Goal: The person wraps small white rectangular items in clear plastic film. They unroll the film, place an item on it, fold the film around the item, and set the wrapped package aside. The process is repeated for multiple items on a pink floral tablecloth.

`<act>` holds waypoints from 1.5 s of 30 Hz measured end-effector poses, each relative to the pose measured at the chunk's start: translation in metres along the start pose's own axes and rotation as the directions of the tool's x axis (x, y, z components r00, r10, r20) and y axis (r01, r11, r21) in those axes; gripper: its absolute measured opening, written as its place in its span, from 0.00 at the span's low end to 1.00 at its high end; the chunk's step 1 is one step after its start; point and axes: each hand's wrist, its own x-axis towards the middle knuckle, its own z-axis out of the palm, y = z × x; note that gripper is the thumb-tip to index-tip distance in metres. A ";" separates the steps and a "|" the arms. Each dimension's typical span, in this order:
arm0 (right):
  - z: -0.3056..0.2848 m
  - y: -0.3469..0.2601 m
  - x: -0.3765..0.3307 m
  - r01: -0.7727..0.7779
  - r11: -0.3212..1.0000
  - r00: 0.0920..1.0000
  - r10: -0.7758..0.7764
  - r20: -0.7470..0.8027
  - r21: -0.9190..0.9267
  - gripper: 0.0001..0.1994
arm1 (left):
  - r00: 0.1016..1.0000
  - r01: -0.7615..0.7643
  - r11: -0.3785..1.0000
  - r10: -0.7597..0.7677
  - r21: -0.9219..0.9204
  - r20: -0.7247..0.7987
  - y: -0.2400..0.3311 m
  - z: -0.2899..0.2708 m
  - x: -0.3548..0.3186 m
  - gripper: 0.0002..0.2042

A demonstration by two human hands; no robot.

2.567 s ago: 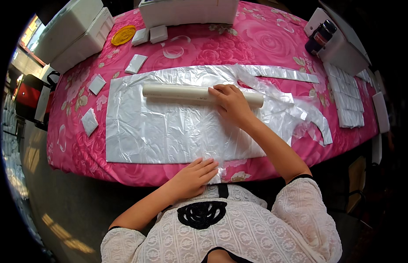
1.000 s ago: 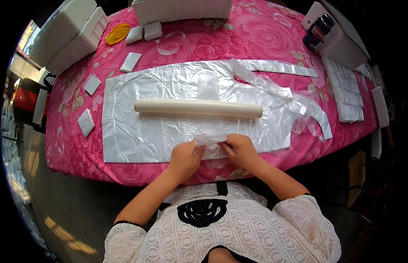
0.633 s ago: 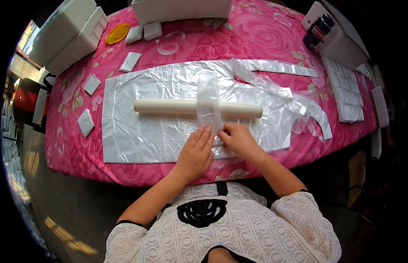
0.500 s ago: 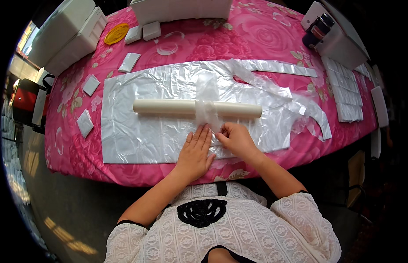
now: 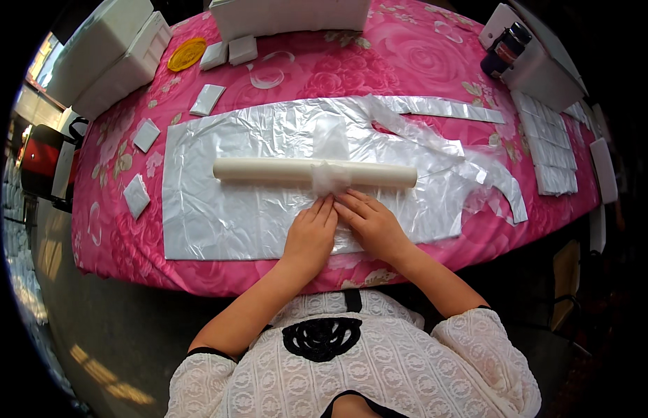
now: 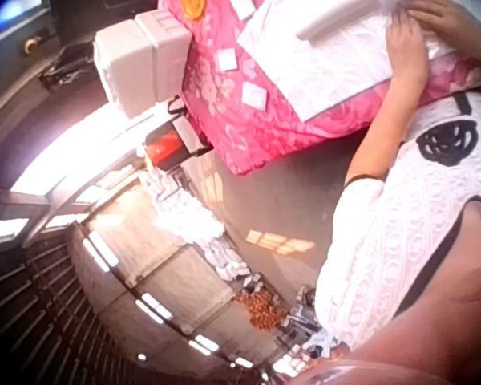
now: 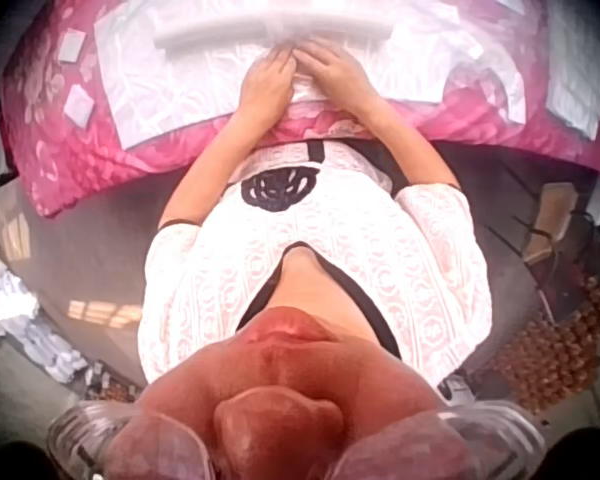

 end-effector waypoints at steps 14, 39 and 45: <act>-0.015 0.005 0.006 -0.069 0.975 0.995 0.052 0.084 0.213 0.23 | 0.996 0.073 0.978 -0.060 -0.194 0.069 -0.002 -0.016 0.003 0.15; -0.015 -0.010 0.018 -0.686 0.670 0.727 0.643 0.241 0.282 0.12 | 0.805 0.592 0.686 -0.535 -0.423 0.258 -0.007 -0.016 0.010 0.30; -0.013 -0.010 0.022 -0.689 0.685 0.724 0.648 0.236 0.234 0.12 | 0.776 0.623 0.608 -0.561 -0.492 0.288 -0.009 -0.016 0.012 0.32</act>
